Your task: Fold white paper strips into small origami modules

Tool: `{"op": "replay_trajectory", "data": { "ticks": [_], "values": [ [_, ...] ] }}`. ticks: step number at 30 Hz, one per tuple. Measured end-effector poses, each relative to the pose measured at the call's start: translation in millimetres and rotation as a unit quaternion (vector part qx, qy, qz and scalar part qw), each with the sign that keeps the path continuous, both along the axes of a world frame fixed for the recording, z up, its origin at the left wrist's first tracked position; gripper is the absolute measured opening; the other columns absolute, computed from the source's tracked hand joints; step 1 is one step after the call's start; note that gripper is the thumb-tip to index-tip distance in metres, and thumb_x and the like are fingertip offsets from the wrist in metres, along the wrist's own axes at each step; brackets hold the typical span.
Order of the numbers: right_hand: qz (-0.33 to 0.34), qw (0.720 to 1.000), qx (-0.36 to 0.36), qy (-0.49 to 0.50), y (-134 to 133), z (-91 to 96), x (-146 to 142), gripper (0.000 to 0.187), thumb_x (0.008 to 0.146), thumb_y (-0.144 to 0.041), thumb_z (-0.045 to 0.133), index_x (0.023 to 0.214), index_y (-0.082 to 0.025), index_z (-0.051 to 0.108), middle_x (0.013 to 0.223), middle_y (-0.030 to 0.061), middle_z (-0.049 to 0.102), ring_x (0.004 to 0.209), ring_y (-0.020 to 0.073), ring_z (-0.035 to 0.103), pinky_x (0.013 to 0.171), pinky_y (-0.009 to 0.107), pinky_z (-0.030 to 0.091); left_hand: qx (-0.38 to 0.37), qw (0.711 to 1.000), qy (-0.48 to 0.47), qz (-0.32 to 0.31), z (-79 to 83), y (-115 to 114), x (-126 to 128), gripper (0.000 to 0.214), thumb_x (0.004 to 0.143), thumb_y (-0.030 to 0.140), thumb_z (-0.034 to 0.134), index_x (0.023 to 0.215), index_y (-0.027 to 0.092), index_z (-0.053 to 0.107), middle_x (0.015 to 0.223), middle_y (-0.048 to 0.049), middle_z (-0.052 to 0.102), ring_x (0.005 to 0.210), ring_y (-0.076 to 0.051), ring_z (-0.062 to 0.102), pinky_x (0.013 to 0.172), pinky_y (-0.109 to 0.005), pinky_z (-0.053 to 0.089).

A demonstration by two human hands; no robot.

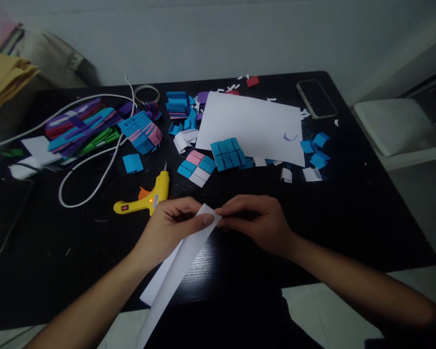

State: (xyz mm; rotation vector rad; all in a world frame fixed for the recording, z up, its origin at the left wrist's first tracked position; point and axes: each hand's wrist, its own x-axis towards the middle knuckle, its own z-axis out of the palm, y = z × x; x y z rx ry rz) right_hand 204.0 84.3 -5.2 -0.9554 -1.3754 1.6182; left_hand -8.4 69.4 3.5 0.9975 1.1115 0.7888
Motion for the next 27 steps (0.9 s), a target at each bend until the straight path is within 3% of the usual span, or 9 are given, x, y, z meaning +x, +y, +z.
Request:
{"op": "replay_trajectory", "data": {
  "ticks": [16,27],
  "values": [
    [0.011,0.998,0.054,-0.009,1.7,-5.0,2.6,0.019,0.078,-0.019,0.087,0.094,-0.030,0.084,0.089,0.0006,0.081,0.078,0.0161,0.076,0.075,0.029,0.063,-0.025,1.000,-0.011,-0.001,-2.5,-0.9,1.7,0.010,0.083,0.024,0.080,0.077,0.017,0.077,0.067,0.0012,0.072,0.055,-0.007,0.058,0.051,-0.015,0.040],
    [0.013,0.998,0.057,-0.007,3.4,-7.0,2.1,0.017,0.077,-0.017,0.087,0.091,-0.026,0.084,0.090,0.0015,0.082,0.079,0.0164,0.077,0.074,0.027,0.063,0.005,1.000,-0.006,-0.002,-3.4,0.9,1.7,0.007,0.083,0.020,0.079,0.076,0.017,0.077,0.066,0.0015,0.072,0.056,-0.005,0.057,0.053,-0.012,0.042]
  ]
}}
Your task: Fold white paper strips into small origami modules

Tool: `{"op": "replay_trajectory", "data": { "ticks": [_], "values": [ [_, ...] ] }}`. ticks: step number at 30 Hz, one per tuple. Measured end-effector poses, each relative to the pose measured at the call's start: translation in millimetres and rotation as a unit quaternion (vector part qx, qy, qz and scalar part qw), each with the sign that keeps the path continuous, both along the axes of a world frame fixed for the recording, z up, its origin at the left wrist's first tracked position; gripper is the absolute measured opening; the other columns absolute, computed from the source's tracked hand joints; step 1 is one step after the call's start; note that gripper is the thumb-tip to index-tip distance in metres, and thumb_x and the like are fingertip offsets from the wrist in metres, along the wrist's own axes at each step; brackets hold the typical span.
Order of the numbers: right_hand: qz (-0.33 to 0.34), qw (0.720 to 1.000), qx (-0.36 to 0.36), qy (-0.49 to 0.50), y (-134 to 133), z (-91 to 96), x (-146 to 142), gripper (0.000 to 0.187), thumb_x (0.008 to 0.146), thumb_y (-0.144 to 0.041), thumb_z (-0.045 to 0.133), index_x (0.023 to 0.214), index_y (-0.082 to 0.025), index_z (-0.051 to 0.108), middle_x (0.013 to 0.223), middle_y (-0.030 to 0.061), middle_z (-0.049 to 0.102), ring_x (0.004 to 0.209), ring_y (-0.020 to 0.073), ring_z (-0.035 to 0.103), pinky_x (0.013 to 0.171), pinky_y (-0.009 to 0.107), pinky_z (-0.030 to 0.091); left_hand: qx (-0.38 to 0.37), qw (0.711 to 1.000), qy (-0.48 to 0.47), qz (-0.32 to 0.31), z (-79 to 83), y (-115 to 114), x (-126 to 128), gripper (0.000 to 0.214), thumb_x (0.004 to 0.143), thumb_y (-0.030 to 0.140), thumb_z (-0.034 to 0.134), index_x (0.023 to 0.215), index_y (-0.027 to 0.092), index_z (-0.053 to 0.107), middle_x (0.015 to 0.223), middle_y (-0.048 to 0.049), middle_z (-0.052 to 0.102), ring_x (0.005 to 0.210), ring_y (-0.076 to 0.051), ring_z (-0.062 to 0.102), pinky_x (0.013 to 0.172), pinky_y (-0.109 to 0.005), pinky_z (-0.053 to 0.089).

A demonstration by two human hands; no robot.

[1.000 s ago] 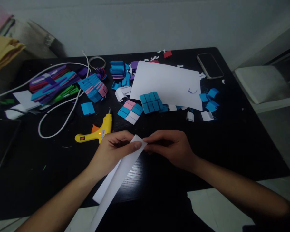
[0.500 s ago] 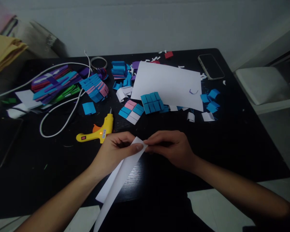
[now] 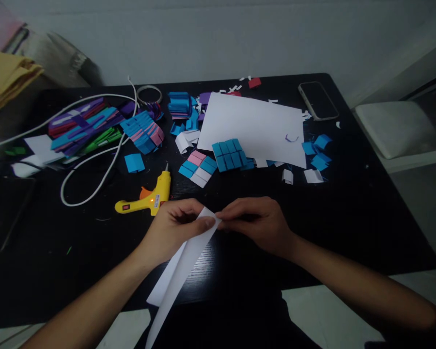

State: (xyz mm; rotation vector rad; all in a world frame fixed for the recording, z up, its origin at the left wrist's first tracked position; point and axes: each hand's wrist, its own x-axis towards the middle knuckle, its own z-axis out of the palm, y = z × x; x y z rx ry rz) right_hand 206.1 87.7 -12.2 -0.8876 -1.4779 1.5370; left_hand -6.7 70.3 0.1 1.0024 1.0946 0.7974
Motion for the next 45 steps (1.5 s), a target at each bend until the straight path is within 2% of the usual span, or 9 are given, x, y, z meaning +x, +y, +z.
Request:
{"op": "replay_trajectory", "data": {
  "ticks": [2,5,8,13,18,27,33,41,45],
  "values": [
    [-0.006,0.999,-0.037,-0.006,0.6,2.5,-0.1,0.019,0.076,-0.019,0.088,0.093,-0.025,0.083,0.090,0.0017,0.081,0.080,0.0167,0.077,0.075,0.027,0.063,0.009,1.000,0.006,0.012,-0.3,0.2,-0.7,0.007,0.083,0.019,0.078,0.077,0.017,0.077,0.066,0.0021,0.072,0.056,-0.005,0.058,0.053,-0.012,0.043],
    [0.010,0.993,-0.116,-0.003,0.2,6.5,-0.6,0.019,0.078,-0.023,0.086,0.095,-0.021,0.079,0.083,0.0017,0.079,0.073,0.0151,0.075,0.067,0.025,0.061,0.020,0.999,0.019,0.024,0.4,-0.8,-0.4,0.008,0.084,0.018,0.077,0.076,0.017,0.075,0.066,0.0025,0.073,0.056,-0.005,0.060,0.053,-0.011,0.043],
    [0.044,0.988,-0.147,-0.002,-1.7,8.7,-1.8,0.012,0.085,-0.026,0.080,0.089,-0.016,0.075,0.073,0.0014,0.074,0.065,0.0131,0.071,0.061,0.024,0.057,0.039,0.999,0.028,0.017,2.0,-2.6,2.8,0.010,0.084,0.017,0.076,0.074,0.016,0.074,0.067,0.0016,0.074,0.058,-0.006,0.063,0.054,-0.012,0.045],
    [0.051,0.990,-0.126,-0.033,-2.5,9.6,-2.9,0.014,0.090,-0.028,0.074,0.084,-0.015,0.072,0.070,0.0015,0.071,0.064,0.0133,0.068,0.062,0.025,0.055,0.051,0.998,0.044,0.009,2.7,-3.4,6.1,0.012,0.085,0.021,0.076,0.075,0.016,0.074,0.068,0.0003,0.074,0.059,-0.008,0.063,0.054,-0.014,0.046],
    [0.050,0.992,-0.108,-0.048,-0.8,9.8,-1.1,0.011,0.089,-0.026,0.074,0.086,-0.016,0.073,0.071,0.0008,0.071,0.064,0.0134,0.068,0.061,0.025,0.055,0.055,0.996,0.067,0.008,-0.2,-2.7,0.2,0.023,0.094,0.030,0.066,0.078,0.018,0.077,0.067,0.0014,0.070,0.059,-0.008,0.058,0.052,-0.015,0.043],
    [0.040,0.995,-0.076,-0.047,-1.7,6.9,-0.4,0.008,0.090,-0.023,0.072,0.086,-0.017,0.073,0.072,-0.0006,0.070,0.065,0.0115,0.067,0.062,0.023,0.054,0.117,0.987,0.110,0.009,0.5,-5.0,0.6,0.022,0.097,0.028,0.063,0.082,0.021,0.078,0.070,0.0019,0.070,0.063,-0.008,0.060,0.056,-0.015,0.045],
    [0.035,0.995,-0.062,-0.066,-0.5,7.8,-0.7,0.007,0.089,-0.022,0.073,0.085,-0.016,0.073,0.071,-0.0005,0.070,0.064,0.0119,0.067,0.061,0.023,0.053,0.148,0.979,0.133,0.048,1.8,-3.9,1.8,0.010,0.089,0.024,0.071,0.081,0.018,0.073,0.064,0.0039,0.062,0.058,-0.007,0.053,0.053,-0.016,0.041],
    [0.042,0.993,-0.064,-0.085,-0.7,8.2,-1.7,0.010,0.089,-0.026,0.073,0.084,-0.017,0.074,0.072,0.0003,0.070,0.064,0.0132,0.067,0.061,0.025,0.054,0.117,0.984,0.119,0.060,1.7,-5.0,2.7,0.017,0.091,0.027,0.067,0.078,0.017,0.070,0.062,0.0030,0.061,0.056,-0.008,0.051,0.051,-0.017,0.040],
    [0.002,0.995,-0.072,-0.071,1.0,6.6,0.1,0.012,0.089,-0.029,0.073,0.084,-0.018,0.073,0.070,-0.0007,0.069,0.062,0.0129,0.066,0.059,0.025,0.053,0.062,0.995,0.076,0.012,4.0,-5.1,3.1,0.017,0.093,0.032,0.067,0.087,0.017,0.071,0.071,0.0005,0.068,0.061,-0.010,0.058,0.054,-0.018,0.044]
  ]
}}
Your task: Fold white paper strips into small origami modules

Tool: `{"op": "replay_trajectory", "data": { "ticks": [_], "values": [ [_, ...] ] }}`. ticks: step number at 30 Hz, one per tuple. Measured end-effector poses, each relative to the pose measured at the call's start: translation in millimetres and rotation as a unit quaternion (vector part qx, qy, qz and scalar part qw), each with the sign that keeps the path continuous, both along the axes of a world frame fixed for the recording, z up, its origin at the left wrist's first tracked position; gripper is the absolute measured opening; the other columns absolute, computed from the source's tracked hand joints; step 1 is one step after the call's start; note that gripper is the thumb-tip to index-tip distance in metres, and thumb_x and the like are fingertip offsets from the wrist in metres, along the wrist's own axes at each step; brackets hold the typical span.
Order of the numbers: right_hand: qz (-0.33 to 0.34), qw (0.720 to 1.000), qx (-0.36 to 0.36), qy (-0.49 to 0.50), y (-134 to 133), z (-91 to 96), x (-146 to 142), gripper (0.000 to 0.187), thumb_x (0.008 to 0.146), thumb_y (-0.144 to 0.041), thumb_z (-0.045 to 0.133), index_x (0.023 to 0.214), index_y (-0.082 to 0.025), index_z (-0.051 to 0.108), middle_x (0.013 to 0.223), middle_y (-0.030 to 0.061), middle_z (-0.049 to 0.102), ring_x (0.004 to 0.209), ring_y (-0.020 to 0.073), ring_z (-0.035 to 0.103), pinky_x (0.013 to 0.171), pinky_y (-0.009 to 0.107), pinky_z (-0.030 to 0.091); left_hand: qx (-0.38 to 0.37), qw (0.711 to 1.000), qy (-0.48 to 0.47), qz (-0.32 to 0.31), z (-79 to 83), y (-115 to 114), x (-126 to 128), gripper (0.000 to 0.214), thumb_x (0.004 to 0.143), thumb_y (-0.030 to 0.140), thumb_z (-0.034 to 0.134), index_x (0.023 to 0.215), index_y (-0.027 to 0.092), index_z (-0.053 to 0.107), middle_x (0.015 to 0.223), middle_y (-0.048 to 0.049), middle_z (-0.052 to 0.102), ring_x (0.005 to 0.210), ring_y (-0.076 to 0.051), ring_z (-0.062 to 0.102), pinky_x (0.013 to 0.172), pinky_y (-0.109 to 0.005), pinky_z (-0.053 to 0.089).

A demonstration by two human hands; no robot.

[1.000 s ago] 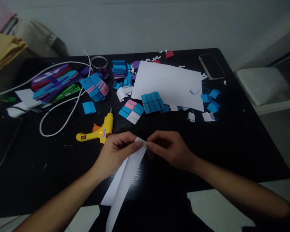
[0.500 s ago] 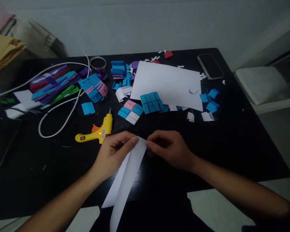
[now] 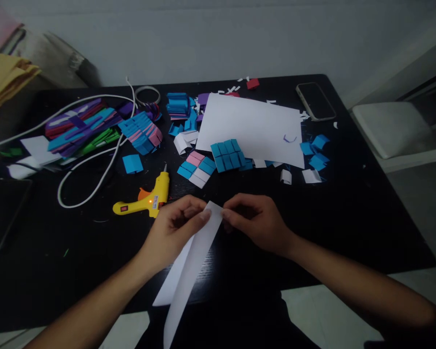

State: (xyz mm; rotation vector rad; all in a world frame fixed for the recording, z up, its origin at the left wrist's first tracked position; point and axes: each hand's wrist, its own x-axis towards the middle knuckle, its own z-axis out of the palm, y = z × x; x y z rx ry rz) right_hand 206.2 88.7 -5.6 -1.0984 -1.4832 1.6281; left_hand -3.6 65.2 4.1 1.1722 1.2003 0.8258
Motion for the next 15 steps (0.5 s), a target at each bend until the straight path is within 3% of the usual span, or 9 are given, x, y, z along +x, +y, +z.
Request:
{"op": "replay_trajectory", "data": {
  "ticks": [7,15],
  "values": [
    [-0.042,0.999,-0.012,0.026,2.7,-0.6,1.1,0.012,0.086,-0.028,0.078,0.083,-0.018,0.072,0.069,-0.0010,0.069,0.062,0.0130,0.067,0.061,0.025,0.055,-0.059,0.998,-0.027,-0.003,-2.7,2.5,-2.1,0.021,0.090,0.036,0.072,0.083,0.016,0.073,0.067,0.0005,0.067,0.056,-0.008,0.055,0.050,-0.016,0.040],
    [-0.007,0.997,-0.053,0.047,6.5,0.3,3.0,0.016,0.088,-0.031,0.075,0.085,-0.016,0.070,0.072,0.0004,0.069,0.067,0.0136,0.067,0.065,0.026,0.055,-0.056,0.998,-0.020,0.000,-3.0,2.9,-3.9,0.021,0.089,0.033,0.074,0.078,0.015,0.072,0.066,0.0014,0.065,0.056,-0.006,0.053,0.051,-0.015,0.039]
  ]
}}
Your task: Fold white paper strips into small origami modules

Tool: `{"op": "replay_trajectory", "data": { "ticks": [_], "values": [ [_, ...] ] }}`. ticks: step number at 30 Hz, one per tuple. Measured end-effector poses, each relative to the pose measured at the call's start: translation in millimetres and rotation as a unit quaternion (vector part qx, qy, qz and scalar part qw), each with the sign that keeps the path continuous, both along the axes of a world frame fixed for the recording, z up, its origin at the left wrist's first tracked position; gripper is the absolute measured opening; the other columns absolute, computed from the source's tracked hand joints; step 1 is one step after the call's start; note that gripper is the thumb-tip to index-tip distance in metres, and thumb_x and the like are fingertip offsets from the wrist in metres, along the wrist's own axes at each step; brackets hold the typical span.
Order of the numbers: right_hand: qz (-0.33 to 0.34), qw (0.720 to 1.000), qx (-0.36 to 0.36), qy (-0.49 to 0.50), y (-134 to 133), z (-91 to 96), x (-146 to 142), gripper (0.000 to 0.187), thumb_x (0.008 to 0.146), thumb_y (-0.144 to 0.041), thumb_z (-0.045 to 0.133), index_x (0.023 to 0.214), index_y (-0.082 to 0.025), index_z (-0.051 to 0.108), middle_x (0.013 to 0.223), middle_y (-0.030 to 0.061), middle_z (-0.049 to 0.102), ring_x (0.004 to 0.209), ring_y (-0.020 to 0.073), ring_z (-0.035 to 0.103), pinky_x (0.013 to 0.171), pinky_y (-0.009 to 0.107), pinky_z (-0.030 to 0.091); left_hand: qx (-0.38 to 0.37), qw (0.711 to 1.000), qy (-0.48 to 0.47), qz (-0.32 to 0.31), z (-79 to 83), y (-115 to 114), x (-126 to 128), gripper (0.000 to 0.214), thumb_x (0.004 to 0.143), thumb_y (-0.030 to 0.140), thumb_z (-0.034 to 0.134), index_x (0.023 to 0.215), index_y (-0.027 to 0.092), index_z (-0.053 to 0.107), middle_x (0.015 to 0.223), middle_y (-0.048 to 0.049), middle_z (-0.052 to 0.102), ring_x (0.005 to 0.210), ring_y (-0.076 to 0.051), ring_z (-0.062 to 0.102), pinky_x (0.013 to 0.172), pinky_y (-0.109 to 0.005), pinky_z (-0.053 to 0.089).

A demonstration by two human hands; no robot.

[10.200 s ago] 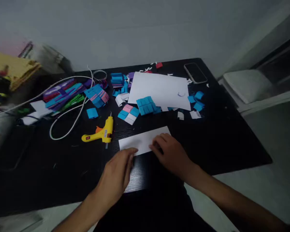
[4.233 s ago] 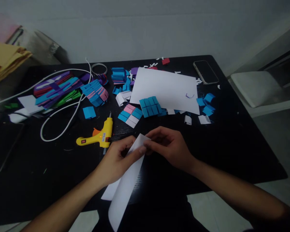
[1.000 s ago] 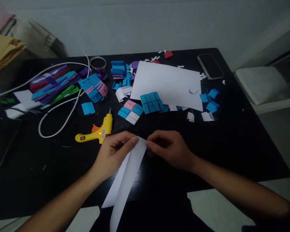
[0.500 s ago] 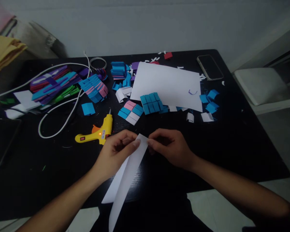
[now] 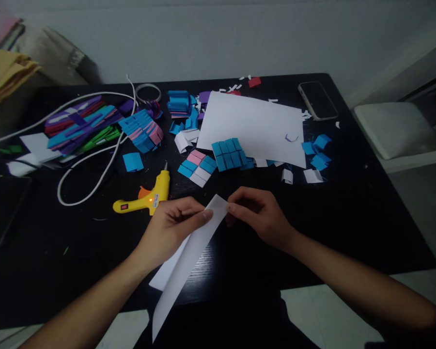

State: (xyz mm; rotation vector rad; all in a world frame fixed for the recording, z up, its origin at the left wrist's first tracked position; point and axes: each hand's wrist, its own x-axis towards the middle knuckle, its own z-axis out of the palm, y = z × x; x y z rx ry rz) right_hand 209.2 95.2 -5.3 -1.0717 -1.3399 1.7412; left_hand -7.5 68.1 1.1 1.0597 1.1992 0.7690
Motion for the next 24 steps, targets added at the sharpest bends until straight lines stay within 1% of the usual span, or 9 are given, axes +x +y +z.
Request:
{"op": "replay_trajectory", "data": {
  "ticks": [2,4,7,10,12,16,19,24],
  "values": [
    [0.024,0.999,-0.023,0.015,0.7,-0.1,0.0,0.017,0.088,-0.033,0.074,0.089,-0.016,0.070,0.076,0.0010,0.069,0.069,0.0143,0.067,0.067,0.027,0.055,0.007,1.000,0.008,-0.012,0.7,-0.6,1.2,0.021,0.089,0.032,0.074,0.077,0.015,0.073,0.065,0.0010,0.066,0.055,-0.007,0.053,0.050,-0.016,0.039],
    [0.033,0.999,-0.037,0.016,0.4,-0.4,-1.4,0.020,0.084,-0.033,0.079,0.093,-0.017,0.071,0.082,0.0012,0.070,0.073,0.0147,0.067,0.068,0.027,0.054,0.012,0.999,0.014,-0.026,1.1,-2.0,2.8,0.021,0.089,0.032,0.073,0.077,0.015,0.073,0.066,0.0003,0.067,0.055,-0.008,0.054,0.050,-0.016,0.039],
    [0.034,0.999,-0.022,-0.007,-1.6,-1.2,-4.6,0.023,0.079,-0.032,0.084,0.092,-0.018,0.072,0.082,0.0001,0.068,0.073,0.0134,0.064,0.066,0.025,0.051,0.020,0.998,0.025,-0.051,0.9,-5.1,5.6,0.022,0.090,0.034,0.072,0.079,0.015,0.074,0.070,-0.0020,0.070,0.059,-0.010,0.057,0.052,-0.018,0.042],
    [0.041,0.998,0.009,-0.047,-2.8,-1.4,-5.8,0.019,0.084,-0.036,0.080,0.088,-0.018,0.074,0.077,0.0005,0.068,0.070,0.0133,0.061,0.063,0.025,0.047,0.023,0.996,0.037,-0.072,0.7,-7.1,7.1,0.024,0.091,0.037,0.070,0.082,0.015,0.075,0.073,-0.0031,0.071,0.062,-0.011,0.059,0.055,-0.020,0.044],
    [0.043,0.996,0.024,-0.078,-2.2,-0.6,-4.8,0.020,0.087,-0.037,0.076,0.085,-0.018,0.074,0.076,0.0014,0.069,0.069,0.0140,0.060,0.062,0.026,0.046,0.020,0.995,0.050,-0.081,1.4,-6.7,6.4,0.026,0.092,0.038,0.068,0.082,0.015,0.075,0.071,-0.0026,0.069,0.061,-0.011,0.057,0.053,-0.020,0.041],
    [0.024,0.992,0.048,-0.116,1.3,2.3,-2.0,0.018,0.090,-0.035,0.072,0.086,-0.018,0.074,0.077,0.0014,0.069,0.068,0.0139,0.059,0.061,0.026,0.045,0.001,0.992,0.071,-0.108,4.0,-2.5,0.7,0.029,0.093,0.041,0.066,0.082,0.016,0.074,0.069,-0.0017,0.066,0.060,-0.011,0.056,0.052,-0.020,0.040],
    [0.022,0.992,0.030,-0.119,3.0,3.2,-1.1,0.020,0.089,-0.037,0.072,0.086,-0.017,0.073,0.078,0.0017,0.068,0.068,0.0141,0.059,0.060,0.026,0.044,-0.018,0.989,0.075,-0.125,4.0,-0.3,-4.2,0.029,0.093,0.042,0.065,0.085,0.016,0.074,0.070,-0.0020,0.066,0.060,-0.012,0.056,0.053,-0.021,0.041],
    [0.068,0.991,-0.001,-0.113,2.9,2.6,-0.4,0.020,0.083,-0.036,0.079,0.083,-0.017,0.074,0.071,0.0002,0.066,0.064,0.0135,0.057,0.057,0.025,0.042,-0.008,0.986,0.086,-0.141,0.0,-1.2,-6.0,0.029,0.094,0.042,0.065,0.083,0.016,0.073,0.069,-0.0009,0.063,0.061,-0.011,0.054,0.054,-0.021,0.040]
  ]
}}
